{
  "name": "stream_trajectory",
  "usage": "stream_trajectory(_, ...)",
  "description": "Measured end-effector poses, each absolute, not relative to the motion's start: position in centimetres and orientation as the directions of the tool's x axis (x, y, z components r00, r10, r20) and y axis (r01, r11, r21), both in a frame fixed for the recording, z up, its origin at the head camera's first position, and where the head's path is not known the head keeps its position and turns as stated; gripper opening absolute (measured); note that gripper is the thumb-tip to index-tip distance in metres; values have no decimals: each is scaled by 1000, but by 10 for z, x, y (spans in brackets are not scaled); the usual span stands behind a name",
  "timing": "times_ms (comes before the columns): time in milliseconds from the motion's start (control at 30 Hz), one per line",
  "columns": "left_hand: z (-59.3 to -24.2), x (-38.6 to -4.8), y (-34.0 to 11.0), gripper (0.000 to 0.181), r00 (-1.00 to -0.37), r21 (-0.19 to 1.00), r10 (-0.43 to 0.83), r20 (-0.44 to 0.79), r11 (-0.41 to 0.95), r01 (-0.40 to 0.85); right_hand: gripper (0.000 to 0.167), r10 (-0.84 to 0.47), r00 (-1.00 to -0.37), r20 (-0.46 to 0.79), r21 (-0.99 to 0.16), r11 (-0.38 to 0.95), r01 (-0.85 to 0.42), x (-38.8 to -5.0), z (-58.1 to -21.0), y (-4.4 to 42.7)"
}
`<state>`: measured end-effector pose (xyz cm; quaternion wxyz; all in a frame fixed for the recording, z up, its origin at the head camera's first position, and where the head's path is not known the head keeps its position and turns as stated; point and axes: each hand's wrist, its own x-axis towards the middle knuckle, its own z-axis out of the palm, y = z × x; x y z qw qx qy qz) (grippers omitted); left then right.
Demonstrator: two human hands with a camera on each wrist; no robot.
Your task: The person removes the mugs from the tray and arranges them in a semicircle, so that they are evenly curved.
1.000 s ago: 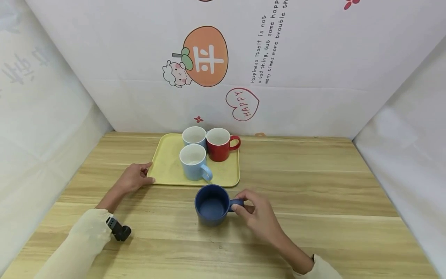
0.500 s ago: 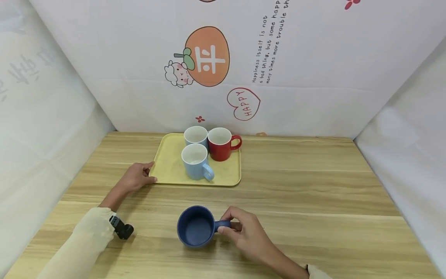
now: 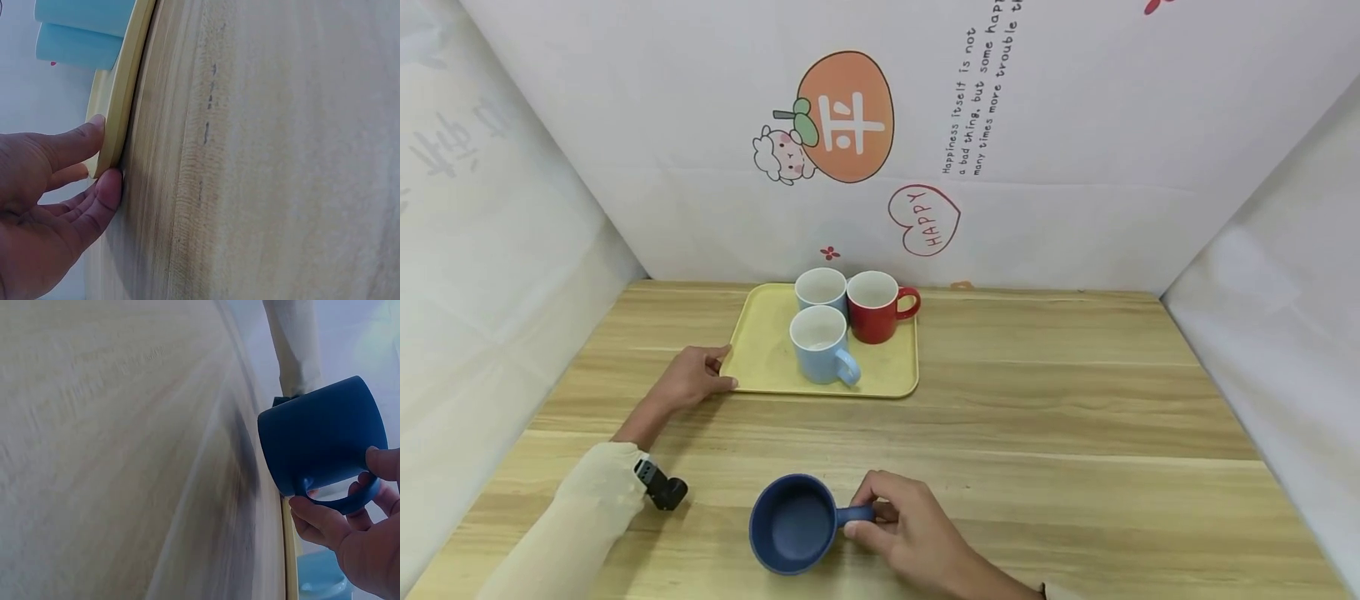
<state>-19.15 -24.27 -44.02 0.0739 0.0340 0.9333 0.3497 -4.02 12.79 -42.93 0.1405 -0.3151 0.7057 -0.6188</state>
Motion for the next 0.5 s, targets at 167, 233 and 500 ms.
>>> stream_trajectory(167, -439, -192, -243, 68, -985, 670, 115, -128, 743, 0, 7, -655, -739, 158, -981, -18, -194, -30, -430, 123)
stream_trajectory(233, -439, -192, -243, 68, -985, 673, 111, -132, 740, -7, 7, -669, -733, 121, -988, -14, -151, -27, -429, 121)
stream_trajectory(500, -441, -192, -243, 68, -987, 672, 104, -127, 740, -9, 7, -696, -716, 56, -997, -2, -76, -18, -432, 116)
